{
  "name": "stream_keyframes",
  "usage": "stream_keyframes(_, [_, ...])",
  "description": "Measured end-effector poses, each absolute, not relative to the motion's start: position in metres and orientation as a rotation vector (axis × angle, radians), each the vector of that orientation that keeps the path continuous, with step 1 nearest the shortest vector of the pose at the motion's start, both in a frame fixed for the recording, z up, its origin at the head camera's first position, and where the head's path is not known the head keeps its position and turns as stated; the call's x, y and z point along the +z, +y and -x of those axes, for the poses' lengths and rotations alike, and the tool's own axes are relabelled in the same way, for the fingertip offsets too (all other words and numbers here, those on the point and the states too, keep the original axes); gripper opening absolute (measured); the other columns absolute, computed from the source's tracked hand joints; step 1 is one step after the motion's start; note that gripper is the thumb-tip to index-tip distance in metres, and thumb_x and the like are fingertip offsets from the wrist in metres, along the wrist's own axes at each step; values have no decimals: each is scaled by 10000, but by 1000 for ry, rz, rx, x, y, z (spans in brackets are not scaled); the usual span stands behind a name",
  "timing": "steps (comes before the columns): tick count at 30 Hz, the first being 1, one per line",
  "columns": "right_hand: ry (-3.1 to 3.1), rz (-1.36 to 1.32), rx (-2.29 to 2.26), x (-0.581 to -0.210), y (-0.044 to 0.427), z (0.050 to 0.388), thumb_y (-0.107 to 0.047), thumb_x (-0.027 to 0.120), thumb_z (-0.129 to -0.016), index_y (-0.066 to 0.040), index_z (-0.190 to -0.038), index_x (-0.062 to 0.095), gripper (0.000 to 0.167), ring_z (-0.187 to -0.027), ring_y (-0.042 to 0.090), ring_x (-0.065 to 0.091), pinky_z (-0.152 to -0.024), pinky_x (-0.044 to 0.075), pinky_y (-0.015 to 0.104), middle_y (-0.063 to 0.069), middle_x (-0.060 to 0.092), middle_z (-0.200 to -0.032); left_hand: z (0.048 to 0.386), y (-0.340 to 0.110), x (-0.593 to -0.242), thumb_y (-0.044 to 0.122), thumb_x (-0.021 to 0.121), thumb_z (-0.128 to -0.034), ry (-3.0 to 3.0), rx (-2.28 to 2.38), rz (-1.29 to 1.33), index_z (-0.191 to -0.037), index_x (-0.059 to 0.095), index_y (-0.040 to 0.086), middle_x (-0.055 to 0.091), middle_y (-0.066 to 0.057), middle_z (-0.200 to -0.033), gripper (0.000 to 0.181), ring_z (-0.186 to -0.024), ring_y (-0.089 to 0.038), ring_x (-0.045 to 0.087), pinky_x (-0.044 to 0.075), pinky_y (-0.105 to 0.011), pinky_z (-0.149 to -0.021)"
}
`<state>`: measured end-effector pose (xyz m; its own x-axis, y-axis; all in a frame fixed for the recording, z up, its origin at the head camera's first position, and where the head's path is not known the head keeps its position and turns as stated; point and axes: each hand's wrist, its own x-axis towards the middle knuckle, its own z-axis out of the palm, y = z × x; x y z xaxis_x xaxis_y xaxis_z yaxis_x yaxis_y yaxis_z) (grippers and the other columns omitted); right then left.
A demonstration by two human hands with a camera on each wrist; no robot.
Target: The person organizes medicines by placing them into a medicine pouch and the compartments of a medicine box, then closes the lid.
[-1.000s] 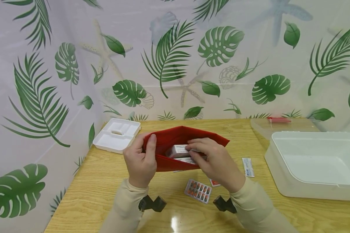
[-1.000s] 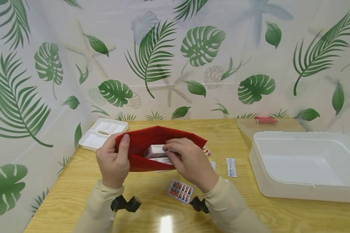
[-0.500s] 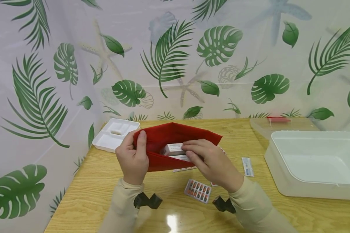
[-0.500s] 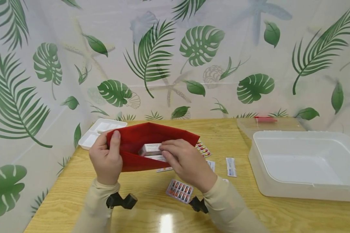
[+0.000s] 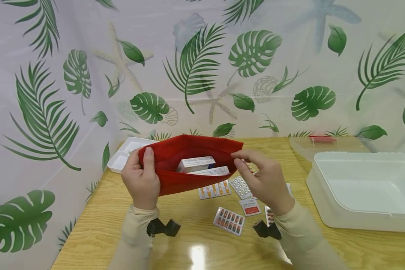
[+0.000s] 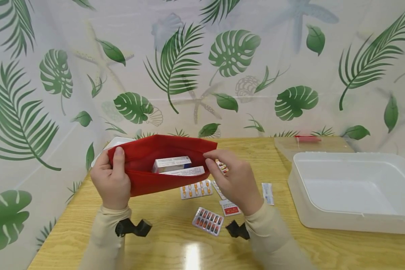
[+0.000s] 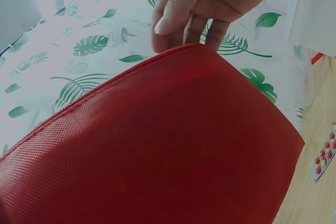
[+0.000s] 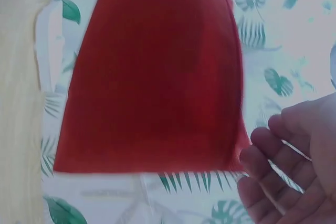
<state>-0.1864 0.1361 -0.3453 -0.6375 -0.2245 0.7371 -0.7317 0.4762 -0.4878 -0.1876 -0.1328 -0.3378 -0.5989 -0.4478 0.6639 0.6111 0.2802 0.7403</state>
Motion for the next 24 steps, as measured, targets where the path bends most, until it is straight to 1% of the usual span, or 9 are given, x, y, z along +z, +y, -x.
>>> stream_keyframes(3, [-2113, -693, 1118, -343, 148, 193, -8, 665, -872, -35, -1029, 709, 165, -826, 130, 646, -752, 485, 131, 40, 714, -951, 187, -135, -336, 157, 589, -959, -1651, -1494, 130, -999, 702, -22, 719, -90, -922, 215, -798, -197, 667, 568, -292, -695])
stream_keyframes(6, [-2159, -560, 1110, -344, 161, 200, -46, 659, -891, -27, -1022, 716, 144, -789, 137, 641, -701, 472, 110, 42, 721, -930, 187, -137, -335, 176, 585, -962, -1654, -1497, 124, -1009, 694, -35, 718, -87, -935, 242, -817, -215, 669, 569, -303, -708])
stream_keyframes(10, [-2242, -394, 1093, -347, 181, 211, -127, 643, -921, -9, -1036, 711, 178, -786, 171, 636, -664, 442, 66, 76, 719, -930, 188, -138, -335, 177, 584, -962, -1646, -1483, 123, -991, 695, -38, 717, -86, -917, 244, -806, -212, 663, 567, -295, -701])
stream_keyframes(13, [-2304, -303, 1083, -352, 195, 218, -164, 623, -937, 10, -1067, 698, 230, -803, 192, 618, -665, 428, 63, 114, 706, -933, 188, -140, -335, 163, 585, -959, -1636, -1476, 120, -980, 703, -26, 717, -96, -908, 223, -798, -199, 660, 565, -287, -697])
stream_keyframes(15, [-2360, -242, 1068, -357, 205, 223, -186, 611, -945, 13, -1087, 690, 257, -809, 196, 596, -672, 427, 104, 128, 696, -933, 188, -140, -334, 159, 585, -959, -1632, -1474, 117, -984, 704, -24, 719, -100, -915, 220, -803, -197, 663, 565, -285, -700])
stream_keyframes(18, [-2458, -154, 1044, -366, 219, 231, -231, 592, -956, 15, -1120, 676, 308, -805, 209, 572, -673, 434, 212, 142, 687, -927, 188, -141, -334, 168, 587, -959, -1634, -1477, 111, -990, 702, -31, 719, -100, -924, 231, -812, -202, 667, 567, -292, -704])
stream_keyframes(20, [-2524, -84, 1050, -372, 227, 235, -272, 576, -965, 15, -1139, 666, 347, -803, 225, 585, -662, 440, 272, 150, 687, -925, 188, -141, -334, 178, 587, -961, -1640, -1480, 105, -996, 700, -33, 719, -97, -929, 242, -818, -206, 667, 568, -295, -705])
stream_keyframes(24, [-2635, 53, 1108, -382, 238, 242, -357, 541, -974, 18, -1163, 648, 433, -817, 257, 632, -638, 468, 304, 160, 684, -932, 187, -140, -334, 183, 586, -961, -1642, -1491, 104, -992, 697, -36, 717, -100, -924, 248, -817, -212, 664, 568, -301, -706])
